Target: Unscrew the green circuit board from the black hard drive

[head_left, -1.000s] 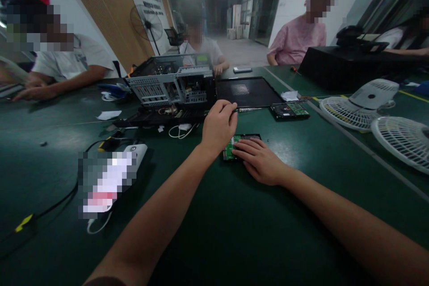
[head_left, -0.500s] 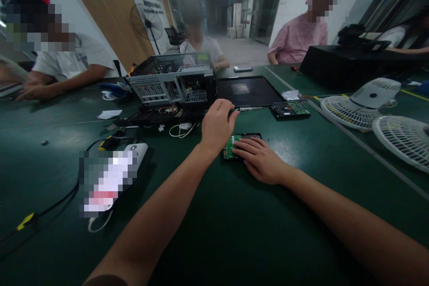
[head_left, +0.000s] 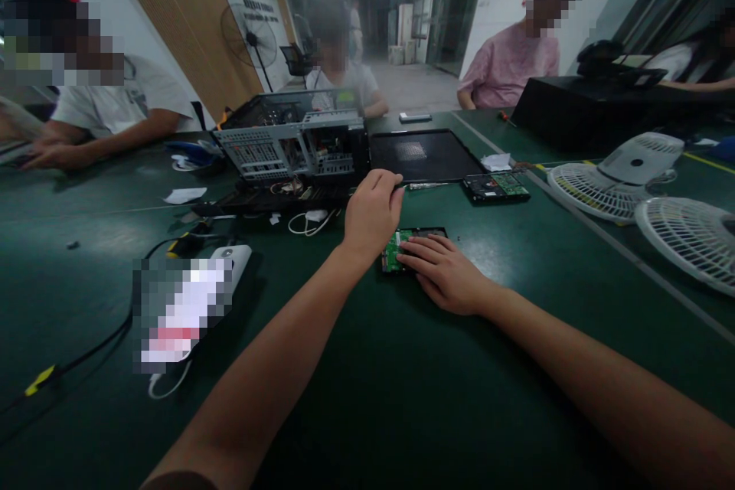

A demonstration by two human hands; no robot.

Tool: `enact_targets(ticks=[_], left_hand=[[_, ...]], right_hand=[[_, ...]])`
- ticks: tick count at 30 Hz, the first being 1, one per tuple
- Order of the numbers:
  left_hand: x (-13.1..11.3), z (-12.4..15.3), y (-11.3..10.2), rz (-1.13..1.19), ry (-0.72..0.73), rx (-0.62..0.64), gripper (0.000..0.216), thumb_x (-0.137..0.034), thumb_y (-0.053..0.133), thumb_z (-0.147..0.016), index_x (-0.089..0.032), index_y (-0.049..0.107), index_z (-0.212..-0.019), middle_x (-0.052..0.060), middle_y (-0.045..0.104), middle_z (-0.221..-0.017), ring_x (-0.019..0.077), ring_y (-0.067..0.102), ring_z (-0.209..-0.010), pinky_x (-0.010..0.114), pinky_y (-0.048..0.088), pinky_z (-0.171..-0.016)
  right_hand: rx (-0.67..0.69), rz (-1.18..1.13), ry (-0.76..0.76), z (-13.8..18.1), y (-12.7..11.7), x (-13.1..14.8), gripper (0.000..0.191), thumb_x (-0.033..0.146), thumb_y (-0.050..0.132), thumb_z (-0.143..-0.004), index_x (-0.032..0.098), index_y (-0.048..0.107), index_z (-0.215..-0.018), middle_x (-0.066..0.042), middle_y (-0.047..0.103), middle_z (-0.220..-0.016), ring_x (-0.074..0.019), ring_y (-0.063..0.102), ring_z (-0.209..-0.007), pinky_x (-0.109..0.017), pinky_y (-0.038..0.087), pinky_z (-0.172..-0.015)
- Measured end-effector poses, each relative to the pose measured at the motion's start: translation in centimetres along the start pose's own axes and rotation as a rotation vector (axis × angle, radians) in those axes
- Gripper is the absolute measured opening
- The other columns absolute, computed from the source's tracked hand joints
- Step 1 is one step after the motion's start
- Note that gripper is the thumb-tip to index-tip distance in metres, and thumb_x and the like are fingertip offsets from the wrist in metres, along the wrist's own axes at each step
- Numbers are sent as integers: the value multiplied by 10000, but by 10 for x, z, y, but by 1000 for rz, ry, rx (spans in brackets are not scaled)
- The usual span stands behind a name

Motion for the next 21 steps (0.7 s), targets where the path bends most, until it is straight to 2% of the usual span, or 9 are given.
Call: enact_targets(ticks=[6,14,21], left_hand=[[0,1,0,15,-64,-16,87,-252,651,-961,-208,597,-1014,55,677,-1030,202,653,-931,334,535,-836],[0,1,-1,-1,-12,-33,64,-173,631,-958,-225,615,-991,58,659,-1069,217,627,-1013,360,530,-893],[0,1,-1,-10,-30,-60,86,-150,574,-981,-212,622,-1017,69,637,-1092,212,620,-1027,359,527,-900]], right_hand=[[2,2,1,0,0,0,531,207,495,-974,269,502,-1500,-77,480,-1573,-303,402,-1466,-606,277,-1203],[-5,-2,3,0,0,1,570,190,514,-957,291,481,-1517,-65,482,-1573,-299,407,-1463,-602,285,-1201],[0,4,2,0,0,1,556,203,504,-972,286,473,-1522,-64,475,-1578,-295,403,-1467,-597,284,-1204]])
Point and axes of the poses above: each hand's wrist, its own z-axis away from the middle knuckle, its own y-axis out of the palm, x = y × z, the point moved 1 cm from there along -z, towards the middle knuckle
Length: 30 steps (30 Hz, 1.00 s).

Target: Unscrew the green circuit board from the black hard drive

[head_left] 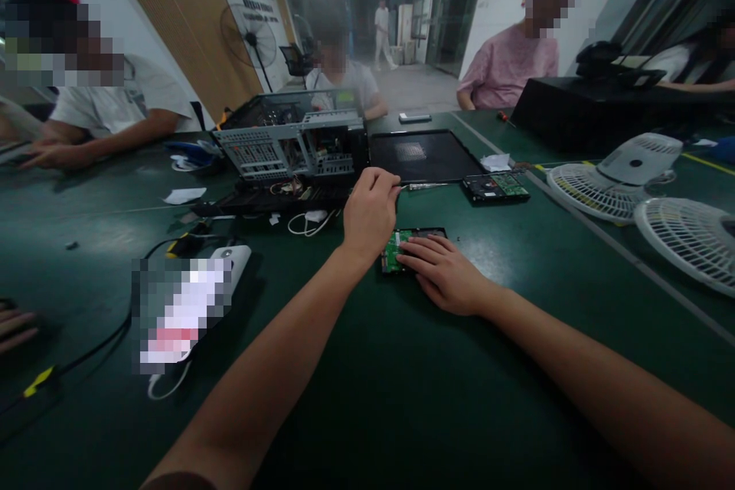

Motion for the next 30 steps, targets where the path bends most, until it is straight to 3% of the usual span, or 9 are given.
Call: enact_targets(ticks=[8,15,19,23,25,30], left_hand=[[1,1,1,48,-44,-14,181,-298,717,-924,-217,557,-951,46,642,-1018,199,632,-941,328,539,-802],[-1,0,0,17,-22,14,46,-188,592,-968,-224,564,-976,64,626,-1037,209,619,-947,349,529,-829],[-3,0,-1,7,-10,33,99,-149,523,-987,-221,582,-1022,75,627,-1078,215,620,-983,355,523,-866],[-3,1,-1,6,-1,-3,33,-212,606,-973,-222,577,-983,63,614,-1066,213,612,-995,353,528,-874],[-3,1,-2,13,-6,-21,110,-248,671,-944,-223,564,-949,54,600,-1060,209,608,-988,341,535,-846],[-4,0,-2,44,15,-14,97,-161,630,-948,-218,552,-939,61,585,-1084,198,606,-997,322,544,-833]], right_hand=[[-9,-7,2,0,1,0,577,189,516,-953,294,476,-1520,-61,483,-1573,-300,408,-1464,-604,288,-1198],[7,0,5,0,0,0,522,205,485,-982,276,503,-1499,-62,478,-1576,-291,404,-1468,-591,273,-1213],[7,-1,1,-1,-1,1,543,202,492,-976,282,484,-1513,-67,486,-1570,-295,409,-1464,-597,288,-1201],[10,5,5,-1,-1,1,529,209,482,-982,283,490,-1507,-60,481,-1573,-290,406,-1465,-596,281,-1204],[9,6,6,-1,-1,1,521,211,486,-980,275,504,-1497,-63,479,-1575,-291,404,-1465,-591,278,-1207],[9,7,10,0,0,0,520,206,491,-977,263,508,-1494,-70,472,-1579,-293,395,-1470,-586,276,-1208]])
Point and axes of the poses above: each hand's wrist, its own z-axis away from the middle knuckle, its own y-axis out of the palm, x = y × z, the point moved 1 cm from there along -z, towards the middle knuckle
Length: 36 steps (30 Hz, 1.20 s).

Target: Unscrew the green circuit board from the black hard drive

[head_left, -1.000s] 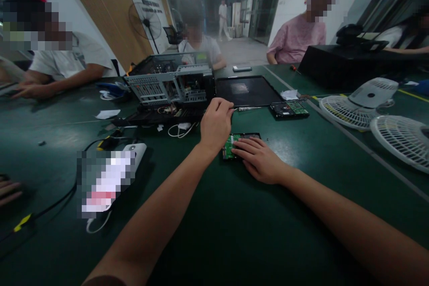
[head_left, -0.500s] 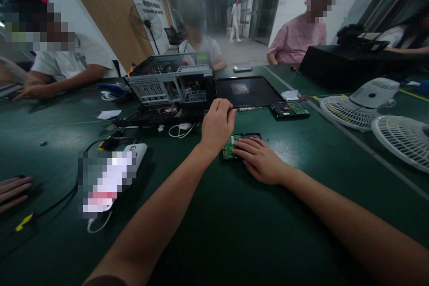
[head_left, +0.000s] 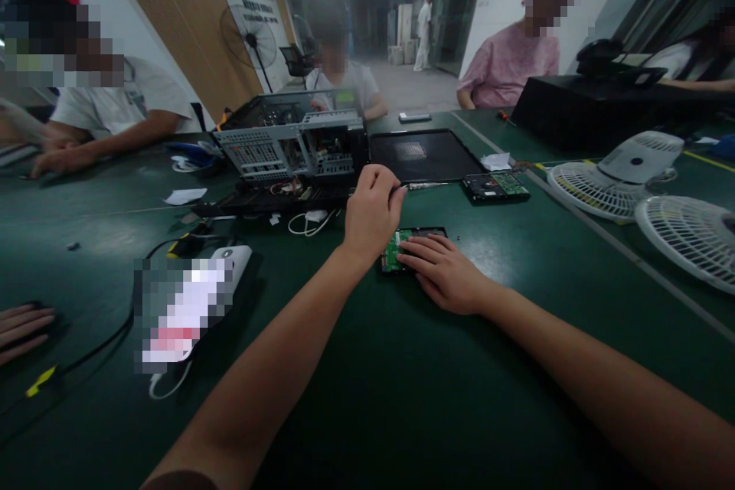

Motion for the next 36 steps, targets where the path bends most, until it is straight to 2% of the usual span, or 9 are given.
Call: enact_targets(ticks=[4,9,14,19,26,33,36], left_hand=[[1,-1,2,35,30,-11,112,-103,586,-941,-207,545,-948,74,575,-1092,205,596,-1036,339,541,-880],[4,0,6,94,18,-19,202,-142,705,-891,-217,528,-952,65,561,-1111,205,588,-1044,337,551,-864],[5,1,5,66,32,-14,153,-107,649,-913,-210,556,-977,74,555,-1134,204,594,-1054,336,543,-879],[1,2,5,16,51,9,107,-134,606,-943,-206,578,-1017,81,573,-1133,219,597,-1059,361,528,-895],[4,2,5,29,-1,-19,180,-237,725,-901,-213,550,-935,60,596,-1070,216,606,-1001,344,539,-818],[5,2,8,58,6,-41,140,-118,614,-919,-213,524,-971,77,606,-1074,216,608,-1041,356,543,-876],[6,3,10,61,-2,-39,143,-117,600,-918,-207,531,-1004,83,604,-1080,218,606,-1032,365,538,-880]], right_hand=[[-1,-5,-10,0,0,-1,519,208,488,-977,266,508,-1493,-68,479,-1574,-295,401,-1466,-594,283,-1203],[1,-4,-8,0,0,0,517,209,488,-977,260,514,-1491,-74,480,-1572,-301,403,-1464,-594,287,-1201],[7,0,-9,-1,-1,0,512,213,486,-981,250,514,-1491,-80,477,-1575,-298,401,-1466,-586,279,-1208],[0,1,-11,0,0,0,523,210,495,-975,255,508,-1496,-81,481,-1572,-301,403,-1464,-591,281,-1205],[-3,-2,-5,0,1,0,512,205,493,-978,261,520,-1486,-76,481,-1572,-295,402,-1466,-591,279,-1205],[-15,-10,-15,0,2,-1,552,198,507,-962,277,493,-1508,-72,484,-1571,-301,412,-1458,-600,293,-1193],[-22,-12,-16,0,1,-1,562,198,508,-962,283,482,-1517,-71,491,-1566,-303,417,-1455,-605,298,-1188]])
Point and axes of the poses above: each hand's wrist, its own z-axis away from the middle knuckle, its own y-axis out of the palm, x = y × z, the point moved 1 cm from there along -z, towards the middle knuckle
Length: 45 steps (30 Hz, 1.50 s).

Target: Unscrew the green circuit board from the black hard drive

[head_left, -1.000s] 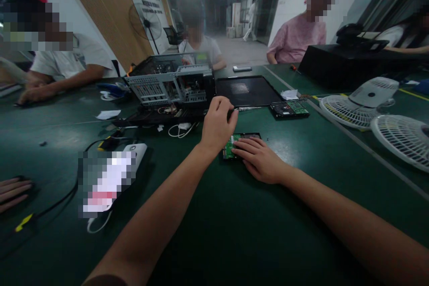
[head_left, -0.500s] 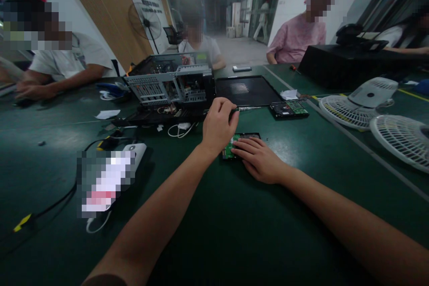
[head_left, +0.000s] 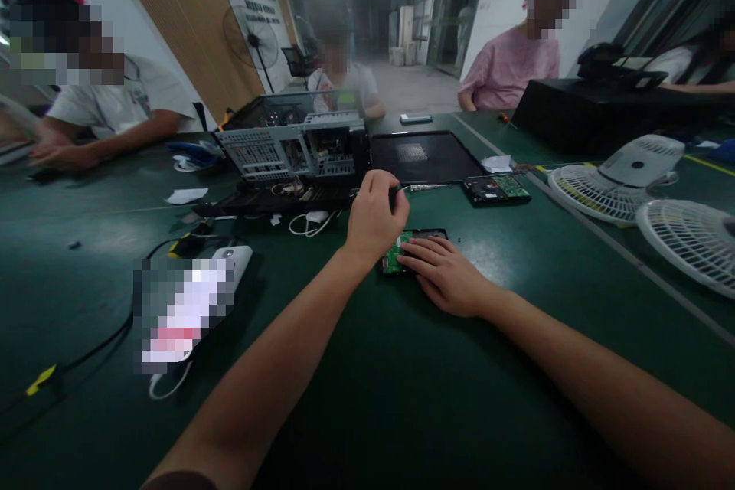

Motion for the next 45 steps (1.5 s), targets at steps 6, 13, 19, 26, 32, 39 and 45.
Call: enact_targets(ticks=[6,13,19,26,32,39,45], left_hand=[[-2,-2,-6,-55,-24,24,144,-244,693,-922,-220,553,-945,57,605,-1024,218,598,-982,359,520,-840],[-2,-3,-8,-106,13,21,70,-148,612,-956,-215,610,-977,68,607,-1055,230,586,-1032,383,506,-920],[1,-4,-7,-74,33,36,147,-116,523,-986,-217,627,-1014,73,627,-1062,223,607,-1013,380,512,-917],[-2,-4,-7,-49,21,26,46,-194,628,-952,-214,596,-977,56,645,-1000,204,617,-947,347,514,-861],[2,-3,-5,-21,-38,10,172,-245,713,-903,-216,545,-926,30,633,-927,189,611,-872,333,512,-815],[2,-3,-4,-67,-26,9,107,-124,576,-922,-219,534,-947,55,623,-958,204,602,-901,357,505,-838],[-3,-4,-8,-93,9,32,115,-115,538,-943,-222,579,-958,77,622,-1023,234,595,-999,392,494,-914]], right_hand=[[12,7,3,0,0,0,530,203,499,-973,268,505,-1499,-74,478,-1575,-301,406,-1463,-598,293,-1195],[19,5,11,0,0,1,526,201,501,-972,261,511,-1494,-78,472,-1579,-301,401,-1467,-587,287,-1202],[9,0,7,0,0,1,543,201,496,-974,283,488,-1511,-68,477,-1576,-297,402,-1467,-602,282,-1202],[15,1,4,-1,-1,1,536,202,496,-972,267,498,-1503,-77,482,-1572,-300,412,-1460,-597,294,-1195],[24,6,10,0,-1,1,509,208,483,-983,252,516,-1489,-82,476,-1576,-297,400,-1467,-591,277,-1205],[10,-7,8,0,0,1,544,208,497,-973,288,487,-1512,-69,483,-1572,-303,408,-1462,-609,295,-1190],[11,-5,8,0,0,0,550,200,506,-968,277,490,-1512,-77,484,-1571,-303,410,-1461,-594,296,-1196]])
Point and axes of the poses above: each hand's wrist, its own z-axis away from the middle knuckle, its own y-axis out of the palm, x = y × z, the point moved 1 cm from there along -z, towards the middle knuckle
